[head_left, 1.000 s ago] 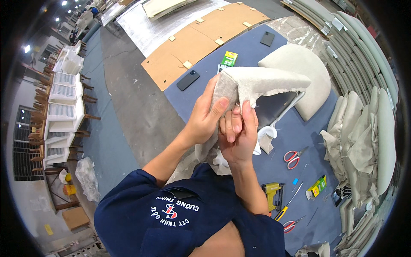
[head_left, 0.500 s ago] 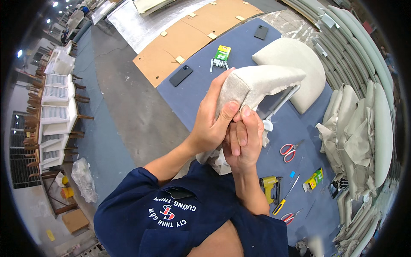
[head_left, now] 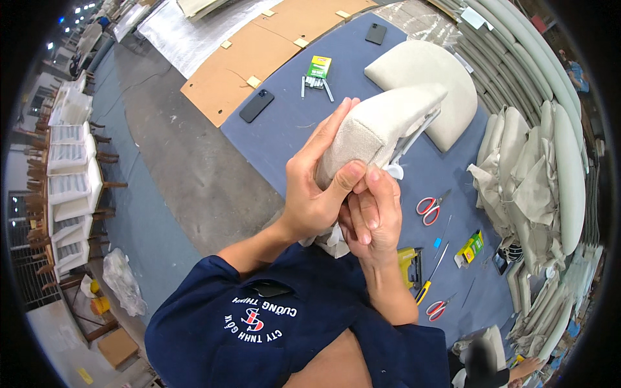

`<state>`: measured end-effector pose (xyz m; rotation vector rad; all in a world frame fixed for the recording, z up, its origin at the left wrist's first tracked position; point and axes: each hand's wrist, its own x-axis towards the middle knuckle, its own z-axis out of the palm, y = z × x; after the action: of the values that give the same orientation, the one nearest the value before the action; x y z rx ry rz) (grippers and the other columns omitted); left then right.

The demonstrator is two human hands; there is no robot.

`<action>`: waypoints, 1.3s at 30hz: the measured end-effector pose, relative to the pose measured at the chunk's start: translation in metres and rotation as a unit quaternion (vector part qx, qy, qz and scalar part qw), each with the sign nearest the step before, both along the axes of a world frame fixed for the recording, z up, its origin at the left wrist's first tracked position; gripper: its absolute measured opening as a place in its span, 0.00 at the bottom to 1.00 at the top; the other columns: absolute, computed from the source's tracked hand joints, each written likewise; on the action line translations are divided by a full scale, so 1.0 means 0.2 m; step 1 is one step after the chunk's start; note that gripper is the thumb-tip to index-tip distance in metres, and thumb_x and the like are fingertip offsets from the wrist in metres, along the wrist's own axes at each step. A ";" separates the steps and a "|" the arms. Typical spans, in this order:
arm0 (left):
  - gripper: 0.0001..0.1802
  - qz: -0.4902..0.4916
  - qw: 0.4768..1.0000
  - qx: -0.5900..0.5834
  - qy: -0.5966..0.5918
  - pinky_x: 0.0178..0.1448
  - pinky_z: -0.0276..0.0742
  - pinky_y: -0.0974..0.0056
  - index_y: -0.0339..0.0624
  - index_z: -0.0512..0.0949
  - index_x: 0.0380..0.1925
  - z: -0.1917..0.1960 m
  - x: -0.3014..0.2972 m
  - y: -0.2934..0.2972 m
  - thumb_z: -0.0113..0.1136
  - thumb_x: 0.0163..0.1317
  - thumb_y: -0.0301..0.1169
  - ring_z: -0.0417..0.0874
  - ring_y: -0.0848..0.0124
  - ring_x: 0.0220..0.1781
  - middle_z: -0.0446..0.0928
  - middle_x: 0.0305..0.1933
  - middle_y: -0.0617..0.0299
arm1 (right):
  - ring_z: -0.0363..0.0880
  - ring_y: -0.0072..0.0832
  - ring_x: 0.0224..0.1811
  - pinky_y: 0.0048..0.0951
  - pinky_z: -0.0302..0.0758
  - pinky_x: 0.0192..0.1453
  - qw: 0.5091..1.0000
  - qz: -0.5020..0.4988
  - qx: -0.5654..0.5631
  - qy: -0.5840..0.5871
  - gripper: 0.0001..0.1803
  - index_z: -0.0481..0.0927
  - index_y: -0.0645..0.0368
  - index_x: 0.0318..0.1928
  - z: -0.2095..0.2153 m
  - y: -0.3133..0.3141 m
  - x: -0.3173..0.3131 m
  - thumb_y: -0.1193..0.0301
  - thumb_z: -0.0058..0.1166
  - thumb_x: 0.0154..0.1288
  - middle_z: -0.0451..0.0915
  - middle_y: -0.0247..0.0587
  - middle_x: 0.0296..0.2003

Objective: The person wraps a white fabric cover over a cushioned seat frame. They pull the fabric taut, fold the edges, and secure the material using a staple gun. The person repeatedly adjusts the fabric and applies staples along the perimeter to attach the cover to the frame.

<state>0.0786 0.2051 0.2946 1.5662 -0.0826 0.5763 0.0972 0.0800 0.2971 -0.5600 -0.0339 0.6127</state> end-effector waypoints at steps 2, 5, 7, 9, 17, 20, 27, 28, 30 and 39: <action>0.37 -0.002 0.999 -0.033 -0.008 0.79 0.65 0.55 0.23 0.64 0.76 0.00 0.00 0.00 0.63 0.74 0.34 0.72 0.55 0.77 0.69 0.77 0.37 | 0.59 0.15 0.05 0.21 0.53 0.09 1.000 0.003 -0.018 -0.003 0.19 0.80 0.62 0.32 0.00 0.01 -0.01 0.66 0.52 0.84 0.66 0.25 0.10; 0.38 -0.002 0.995 -0.094 -0.020 0.78 0.66 0.56 0.23 0.63 0.76 0.01 -0.01 0.00 0.64 0.73 0.33 0.73 0.56 0.76 0.70 0.75 0.38 | 0.60 0.16 0.05 0.21 0.54 0.09 1.000 0.012 -0.025 -0.007 0.19 0.80 0.61 0.30 -0.01 0.05 -0.02 0.66 0.53 0.83 0.67 0.27 0.11; 0.35 0.010 0.996 -0.086 -0.010 0.75 0.69 0.57 0.24 0.65 0.74 0.04 -0.02 0.02 0.65 0.73 0.32 0.76 0.59 0.72 0.74 0.71 0.41 | 0.61 0.16 0.06 0.21 0.55 0.10 1.000 0.020 -0.014 0.008 0.19 0.79 0.61 0.29 -0.03 0.08 -0.02 0.67 0.55 0.82 0.69 0.28 0.11; 0.31 0.035 0.999 -0.025 0.020 0.70 0.74 0.59 0.26 0.69 0.70 0.07 -0.03 0.04 0.65 0.74 0.32 0.80 0.63 0.66 0.79 0.65 0.45 | 0.63 0.17 0.07 0.21 0.58 0.10 0.996 0.044 -0.077 0.024 0.19 0.79 0.61 0.28 -0.03 0.12 -0.04 0.69 0.54 0.82 0.71 0.30 0.12; 0.20 0.051 0.985 0.037 0.159 0.58 0.78 0.65 0.33 0.72 0.61 0.11 -0.02 0.25 0.61 0.78 0.34 0.81 0.72 0.53 0.83 0.54 0.56 | 0.75 0.20 0.12 0.22 0.70 0.15 0.983 0.120 -0.113 -0.078 0.17 0.80 0.63 0.27 -0.16 0.28 -0.04 0.75 0.53 0.78 0.78 0.35 0.16; 0.24 0.027 0.991 0.035 0.129 0.66 0.73 0.63 0.32 0.68 0.67 0.07 -0.04 0.30 0.59 0.79 0.35 0.78 0.71 0.61 0.79 0.61 0.54 | 0.74 0.18 0.16 0.22 0.69 0.20 0.916 -0.011 -0.280 -0.288 0.09 0.83 0.65 0.33 -0.15 0.19 0.04 0.74 0.66 0.71 0.78 0.34 0.18; 0.36 -0.012 0.997 0.045 0.066 0.83 0.55 0.57 0.31 0.50 0.82 0.01 0.03 0.24 0.46 0.84 0.38 0.65 0.59 0.81 0.65 0.78 0.44 | 0.81 0.42 0.48 0.37 0.81 0.49 0.575 -0.368 -0.368 -0.631 0.33 0.84 0.59 0.58 -0.06 0.17 0.38 0.67 0.82 0.51 0.82 0.48 0.51; 0.36 -0.009 0.996 0.068 0.063 0.84 0.54 0.56 0.31 0.48 0.83 0.02 0.05 0.22 0.44 0.84 0.39 0.64 0.57 0.82 0.64 0.79 0.42 | 0.82 0.42 0.47 0.38 0.82 0.50 0.572 -0.371 -0.366 -0.634 0.32 0.85 0.59 0.58 -0.06 0.17 0.43 0.68 0.82 0.52 0.83 0.48 0.50; 0.36 0.012 0.995 0.094 0.035 0.83 0.56 0.55 0.29 0.49 0.82 -0.04 0.12 0.22 0.44 0.84 0.39 0.65 0.53 0.81 0.63 0.79 0.40 | 0.84 0.42 0.46 0.39 0.83 0.49 0.583 -0.378 -0.350 -0.628 0.30 0.85 0.60 0.58 -0.11 0.16 0.51 0.70 0.80 0.54 0.85 0.47 0.49; 0.41 0.075 0.984 0.162 0.020 0.78 0.64 0.48 0.28 0.52 0.80 -0.02 0.30 0.06 0.56 0.77 0.38 0.71 0.44 0.73 0.67 0.70 0.35 | 0.85 0.41 0.37 0.38 0.82 0.40 0.483 -0.448 -0.364 -0.659 0.22 0.85 0.67 0.55 -0.09 0.11 0.72 0.77 0.73 0.62 0.86 0.49 0.40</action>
<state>0.1391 0.2174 0.2908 1.9123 -0.0289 0.6746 0.2412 0.1013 0.2785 -1.6398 -0.9338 -1.0791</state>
